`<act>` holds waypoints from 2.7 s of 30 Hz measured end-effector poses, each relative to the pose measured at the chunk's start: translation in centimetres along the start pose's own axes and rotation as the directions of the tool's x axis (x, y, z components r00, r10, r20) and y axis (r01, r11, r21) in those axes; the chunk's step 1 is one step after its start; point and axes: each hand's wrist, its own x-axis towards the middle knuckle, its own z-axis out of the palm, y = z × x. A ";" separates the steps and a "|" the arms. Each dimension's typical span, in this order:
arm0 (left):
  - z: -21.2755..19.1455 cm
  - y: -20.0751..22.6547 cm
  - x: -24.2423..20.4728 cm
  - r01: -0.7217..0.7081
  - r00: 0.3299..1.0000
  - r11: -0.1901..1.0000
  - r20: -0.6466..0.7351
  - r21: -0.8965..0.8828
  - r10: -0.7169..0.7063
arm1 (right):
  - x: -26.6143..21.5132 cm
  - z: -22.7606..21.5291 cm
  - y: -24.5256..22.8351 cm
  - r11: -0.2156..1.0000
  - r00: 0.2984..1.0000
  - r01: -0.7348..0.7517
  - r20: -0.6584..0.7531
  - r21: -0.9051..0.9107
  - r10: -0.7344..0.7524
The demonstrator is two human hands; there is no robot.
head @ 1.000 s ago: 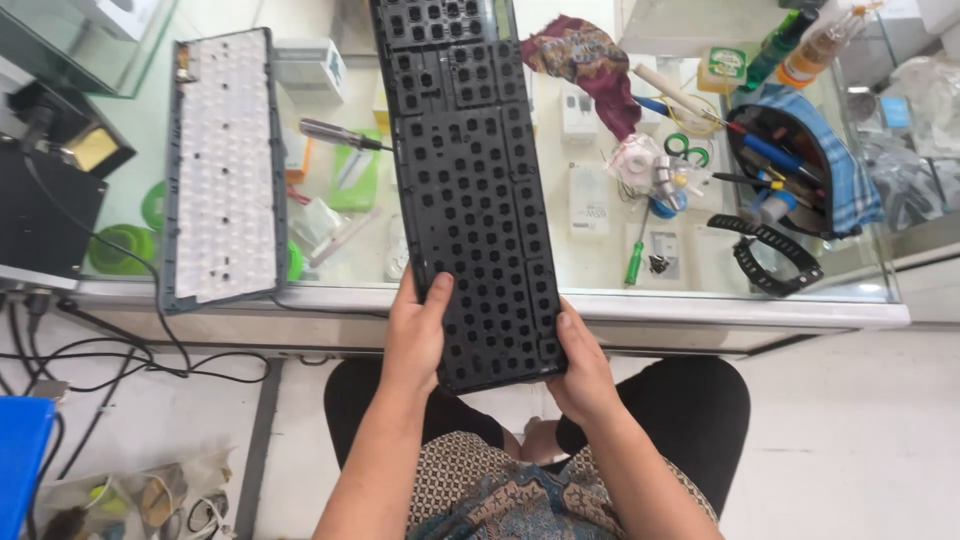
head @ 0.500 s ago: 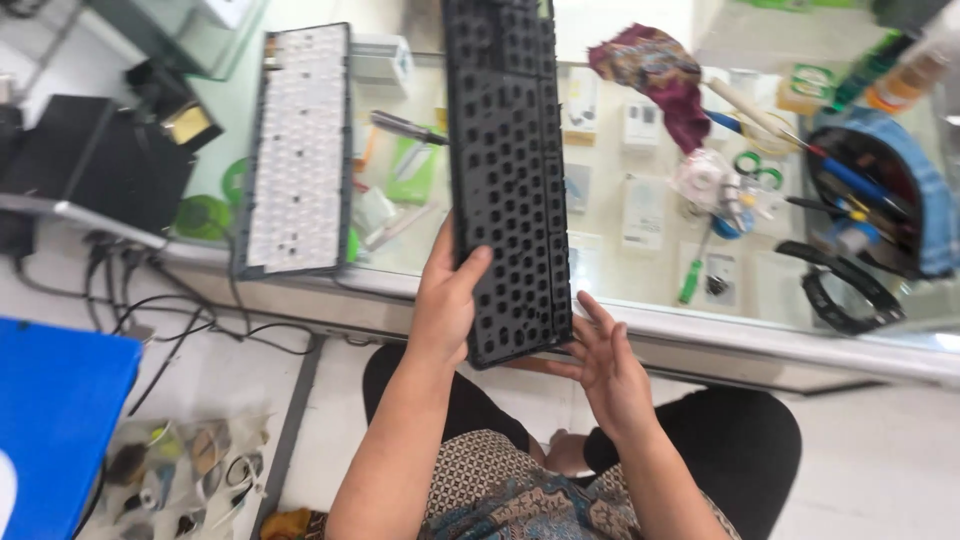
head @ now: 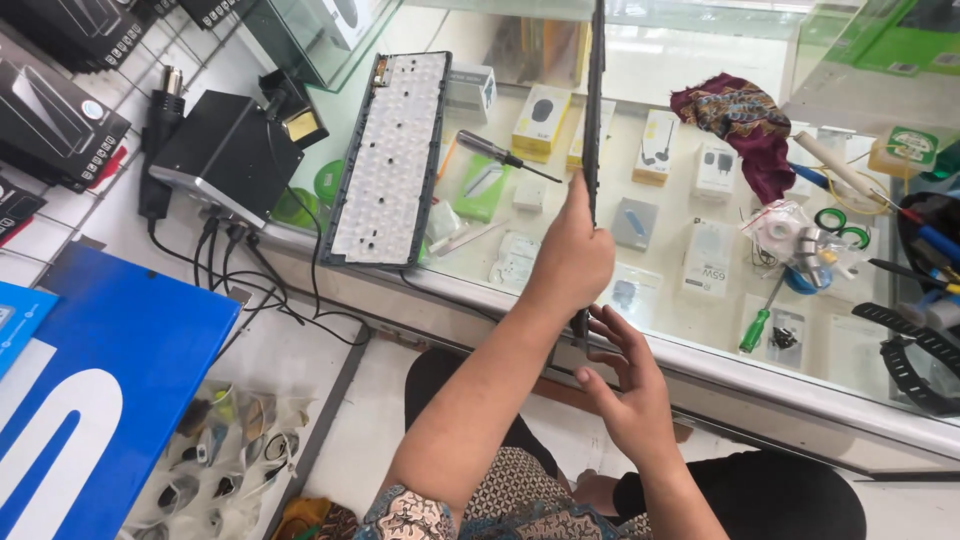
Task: Disassembling a computer keyboard to clean the internal silicone membrane and base using a small brush.
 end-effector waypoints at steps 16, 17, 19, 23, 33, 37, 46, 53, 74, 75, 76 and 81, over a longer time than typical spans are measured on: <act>4.4 -3.2 0.9 -0.331 0.943 0.940 0.008 -0.083 0.333 | 2.9 -1.1 -0.9 0.976 0.967 -0.074 -0.252 -0.203 0.021; 3.6 -3.7 0.2 -0.343 0.939 0.937 -0.003 -0.060 0.344 | 3.4 -1.0 -0.8 0.997 0.962 -0.073 -0.265 -0.029 0.062; 2.3 -6.1 -0.5 -0.342 0.940 0.939 -0.021 -0.032 0.341 | 4.0 -1.1 -0.2 0.985 0.959 -0.077 -0.259 0.154 0.116; -0.7 -12.5 -0.5 -0.396 0.897 0.910 -0.162 0.123 0.412 | 5.2 -1.9 1.9 0.977 0.927 -0.205 -0.308 0.055 0.212; -7.3 -21.8 -0.1 -0.170 0.848 0.756 -0.297 0.632 0.439 | 7.2 -4.4 5.7 0.621 0.944 -0.302 -0.317 -0.723 0.090; -5.9 -20.4 0.0 -0.156 0.855 0.698 -0.258 0.699 0.449 | 7.5 -3.8 6.9 0.560 0.946 -0.304 -0.312 -0.770 0.085; -0.9 -19.4 3.5 -0.268 0.771 0.562 -0.176 0.782 0.612 | 7.6 -3.6 7.8 0.398 0.988 -0.102 -0.139 -0.912 -0.067; -0.7 -17.9 2.9 -0.237 0.816 0.643 -0.210 0.728 0.538 | 7.2 -4.1 7.1 0.502 0.982 -0.111 -0.171 -0.857 -0.076; -25.4 -26.6 11.4 0.422 0.739 0.614 -0.645 0.667 0.193 | 6.8 -4.2 6.0 0.761 0.956 -0.081 -0.265 -0.644 -0.122; -25.8 -28.8 13.1 0.407 0.698 0.555 -0.639 0.726 0.324 | 6.8 -4.3 6.7 0.768 0.941 -0.064 -0.294 -0.637 -0.166; -25.8 -28.9 13.4 0.391 0.705 0.561 -0.629 0.730 0.327 | 6.8 -4.2 6.6 0.761 0.937 -0.073 -0.306 -0.645 -0.169; -26.8 -28.7 14.2 0.391 0.769 0.727 -0.634 0.565 0.079 | 6.9 -3.7 5.8 0.783 0.931 -0.087 -0.329 -0.616 -0.156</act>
